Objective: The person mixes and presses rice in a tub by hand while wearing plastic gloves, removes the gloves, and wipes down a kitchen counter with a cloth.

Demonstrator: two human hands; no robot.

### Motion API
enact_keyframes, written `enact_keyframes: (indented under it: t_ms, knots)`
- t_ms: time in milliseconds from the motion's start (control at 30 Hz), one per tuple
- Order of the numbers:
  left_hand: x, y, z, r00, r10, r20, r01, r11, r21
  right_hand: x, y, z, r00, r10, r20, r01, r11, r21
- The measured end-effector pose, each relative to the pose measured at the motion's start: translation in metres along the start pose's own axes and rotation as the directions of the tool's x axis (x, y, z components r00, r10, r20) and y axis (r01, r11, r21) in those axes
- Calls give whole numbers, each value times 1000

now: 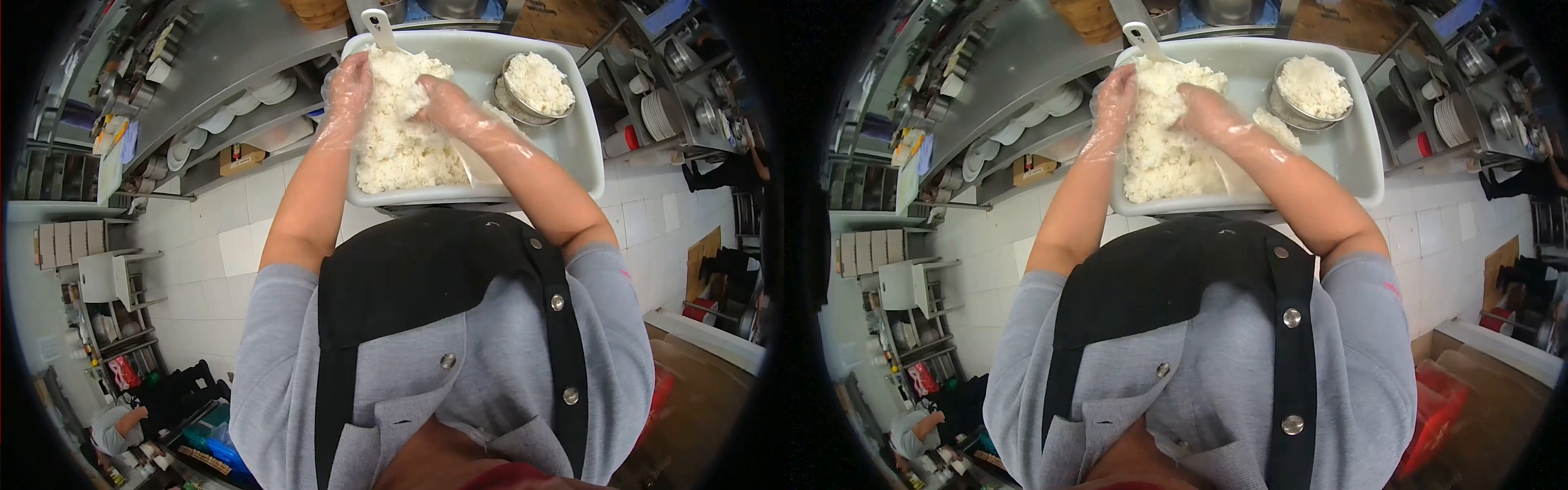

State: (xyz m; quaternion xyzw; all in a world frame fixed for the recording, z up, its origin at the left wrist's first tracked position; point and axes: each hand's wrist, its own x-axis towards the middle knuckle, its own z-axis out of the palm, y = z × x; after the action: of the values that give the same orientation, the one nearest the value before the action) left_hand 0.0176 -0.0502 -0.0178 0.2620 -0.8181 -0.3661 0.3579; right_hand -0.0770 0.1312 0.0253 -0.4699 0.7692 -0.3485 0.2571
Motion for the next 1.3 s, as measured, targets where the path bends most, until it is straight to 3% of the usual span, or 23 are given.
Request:
enact_keyframes:
  t_ms: [33,67,133,267,333,467,533,567,633,667,733,767,833,967,1033,1133,1200,1233,1267,1300]
  knots:
    - [-1,1,0,1000,-4,2,4,1000,-2,22,29,8,994,-89,61,77,982,175]
    - [-1,3,-1,1000,-2,6,2,1000,-5,21,22,3,994,-87,64,75,982,174]
    - [0,1,-2,1000,-1,4,1,1000,-6,14,-14,-18,990,120,72,-107,981,-162]
    - [2,0,-1,999,-41,13,41,999,-36,-4,-43,-36,990,96,107,-58,947,-315]
    - [1,-2,0,998,-65,14,66,998,-7,-15,-47,-51,942,93,323,-116,992,53]
    - [1,1,0,998,-62,7,62,998,-25,-29,-15,-81,925,197,325,-231,970,70]
    - [2,1,-1,994,-109,24,111,989,-96,-36,11,-87,916,276,293,-206,947,-248]
    - [1,2,-2,993,-114,21,116,989,-96,-36,29,-81,914,275,298,-203,947,-249]
    - [-2,15,-6,990,-138,22,139,985,-105,-34,59,-63,974,210,88,-149,880,-451]
    - [-3,13,-7,990,-143,21,144,985,-100,-30,63,-52,973,208,95,-145,882,-448]
    - [0,8,-4,989,-143,44,148,977,-152,-22,49,-27,874,409,261,-206,800,-563]
    - [0,7,-4,990,-136,47,141,979,-149,-18,46,-15,877,406,256,-209,803,-558]
    - [0,8,-4,993,-117,16,117,992,-50,-17,41,2,840,328,433,38,759,-649]
    - [0,10,-4,992,-125,27,127,990,-55,-45,43,4,891,243,384,43,796,-603]
    - [-1,6,-3,993,-119,26,120,990,-71,-58,55,8,922,141,361,-29,954,-299]
    - [3,1,-1,994,-104,26,105,992,-72,-68,36,7,945,154,290,-62,950,-306]
    - [0,3,0,992,-117,42,121,988,-99,-68,8,6,937,241,252,-174,949,-262]
    - [0,2,0,991,-122,47,126,985,-114,-64,6,16,995,73,73,-59,983,-176]
    - [1,1,-1,991,-126,53,131,983,-127,-58,3,26,989,-87,-122,73,991,-114]
    - [1,-1,-1,993,-105,53,112,980,-163,-50,-1,40,971,-186,-148,143,955,-262]
